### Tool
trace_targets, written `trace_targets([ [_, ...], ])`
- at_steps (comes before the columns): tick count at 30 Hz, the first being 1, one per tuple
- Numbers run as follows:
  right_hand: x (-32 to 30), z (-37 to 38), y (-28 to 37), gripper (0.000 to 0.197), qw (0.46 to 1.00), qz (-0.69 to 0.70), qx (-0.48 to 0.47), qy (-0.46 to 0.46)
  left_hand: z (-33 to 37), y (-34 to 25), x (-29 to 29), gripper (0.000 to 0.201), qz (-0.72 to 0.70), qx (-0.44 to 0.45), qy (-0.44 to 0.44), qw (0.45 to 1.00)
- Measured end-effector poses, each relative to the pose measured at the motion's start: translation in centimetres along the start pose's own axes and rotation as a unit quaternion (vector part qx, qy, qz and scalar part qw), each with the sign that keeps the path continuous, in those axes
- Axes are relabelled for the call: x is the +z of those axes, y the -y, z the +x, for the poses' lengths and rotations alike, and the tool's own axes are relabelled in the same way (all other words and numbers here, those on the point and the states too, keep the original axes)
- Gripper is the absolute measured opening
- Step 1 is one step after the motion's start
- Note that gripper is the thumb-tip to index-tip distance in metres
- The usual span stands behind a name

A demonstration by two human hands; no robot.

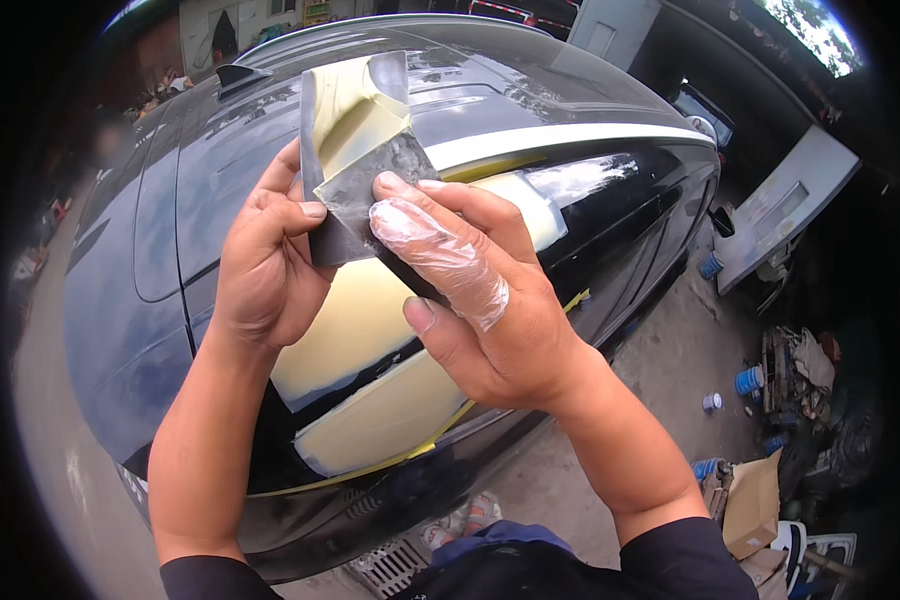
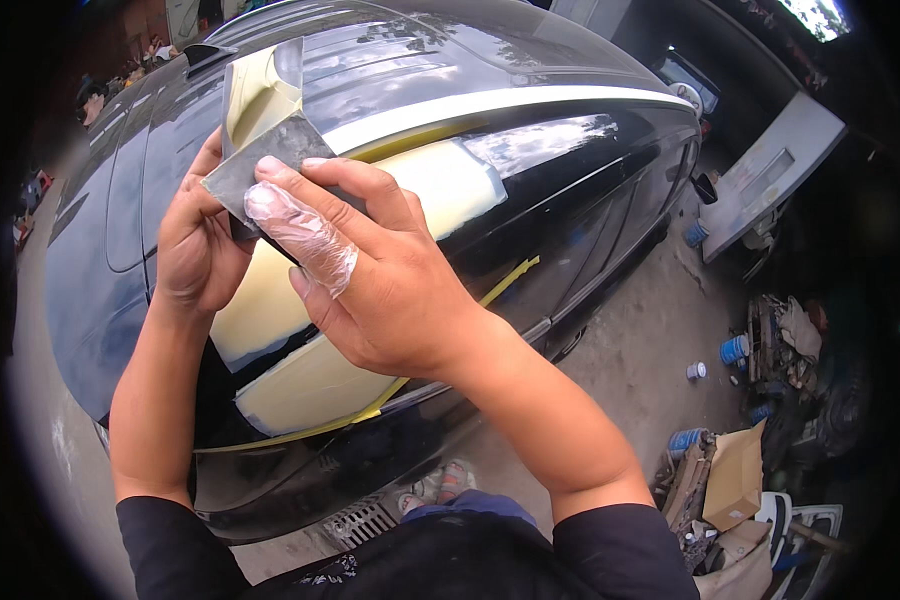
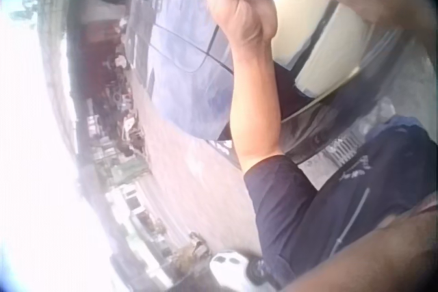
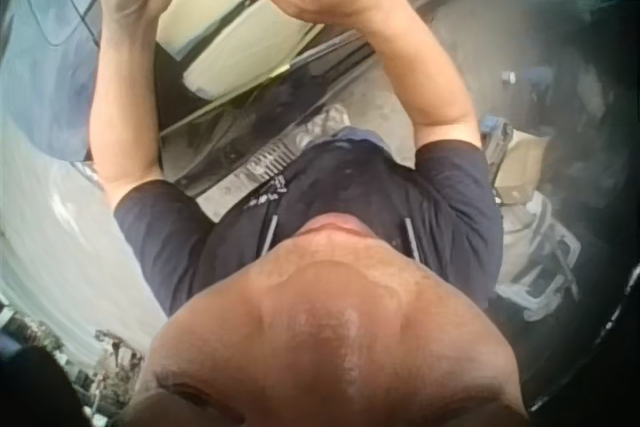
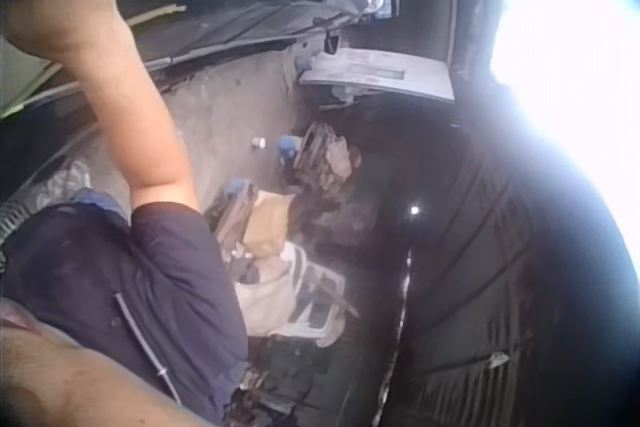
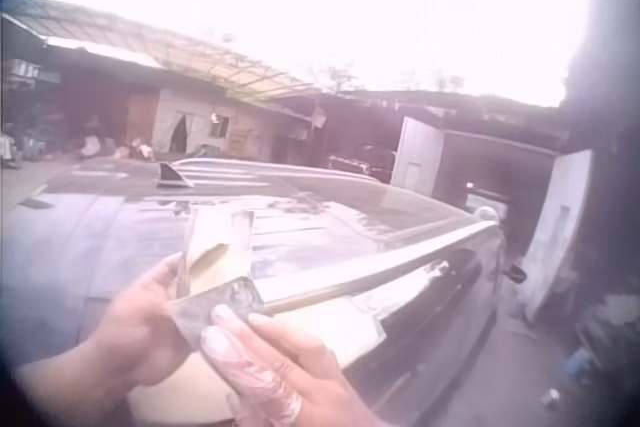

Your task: The person uses a putty knife to spread a beige filler onto the rear quarter panel of a black car. The work area is masked with yellow tape, and the person repeatedly applies and smooths the filler over the taped section.

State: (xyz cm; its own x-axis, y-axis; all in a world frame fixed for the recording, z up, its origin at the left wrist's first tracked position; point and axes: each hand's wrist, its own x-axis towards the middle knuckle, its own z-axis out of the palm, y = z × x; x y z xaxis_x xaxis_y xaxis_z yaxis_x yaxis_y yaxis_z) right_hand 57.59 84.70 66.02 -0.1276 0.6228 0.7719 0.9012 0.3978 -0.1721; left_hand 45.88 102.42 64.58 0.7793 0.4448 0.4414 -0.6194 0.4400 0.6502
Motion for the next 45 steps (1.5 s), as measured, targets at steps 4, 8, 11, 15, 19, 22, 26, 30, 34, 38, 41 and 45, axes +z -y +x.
trace_targets([
  [4,-0.9,-1.4,-2.4,0.051,1.000,-0.029,0.002,-0.006,0.2,-0.2,-0.1,0.059,0.014,0.002,0.008,1.000],
  [8,-2.9,-4.0,-3.3,0.050,0.993,-0.095,0.072,0.019,0.3,-1.7,-0.4,0.058,0.017,0.035,0.028,0.999],
  [11,-4.0,-5.9,-2.6,0.051,0.980,-0.163,0.102,0.056,0.6,-2.0,-1.1,0.058,0.049,0.046,0.010,0.998],
  [15,-2.2,-7.4,-0.2,0.045,0.962,-0.223,0.061,0.144,0.6,-2.3,-1.7,0.055,0.081,0.051,-0.007,0.995],
  [19,0.4,-7.7,1.7,0.042,0.955,-0.201,-0.019,0.219,0.6,-2.0,-1.1,0.053,0.114,0.041,-0.026,0.992],
  [22,2.3,-7.4,2.4,0.038,0.955,-0.188,-0.058,0.222,0.6,-1.8,-0.7,0.054,0.133,0.036,-0.049,0.989],
  [26,3.0,-6.9,2.6,0.036,0.953,-0.177,-0.075,0.232,0.7,-1.9,-1.7,0.052,0.053,0.050,-0.015,0.997],
  [30,1.5,-7.8,0.7,0.037,0.941,-0.217,-0.056,0.255,0.9,-1.5,-1.8,0.052,0.048,0.045,-0.018,0.998],
  [34,-0.8,-8.9,-1.2,0.038,0.932,-0.234,-0.015,0.278,0.8,-1.5,-2.1,0.052,0.058,0.044,-0.010,0.997],
  [38,-3.1,-9.2,-2.6,0.043,0.913,-0.248,0.013,0.323,0.7,-1.6,-1.8,0.053,0.102,0.039,-0.031,0.994],
  [41,-4.6,-9.2,-3.4,0.053,0.903,-0.254,0.033,0.346,0.6,-1.8,-1.6,0.056,0.156,0.033,-0.038,0.986],
  [45,-7.3,-8.9,-3.8,0.056,0.891,-0.286,0.068,0.346,0.7,-1.7,-1.7,0.057,0.135,0.034,-0.028,0.990],
])
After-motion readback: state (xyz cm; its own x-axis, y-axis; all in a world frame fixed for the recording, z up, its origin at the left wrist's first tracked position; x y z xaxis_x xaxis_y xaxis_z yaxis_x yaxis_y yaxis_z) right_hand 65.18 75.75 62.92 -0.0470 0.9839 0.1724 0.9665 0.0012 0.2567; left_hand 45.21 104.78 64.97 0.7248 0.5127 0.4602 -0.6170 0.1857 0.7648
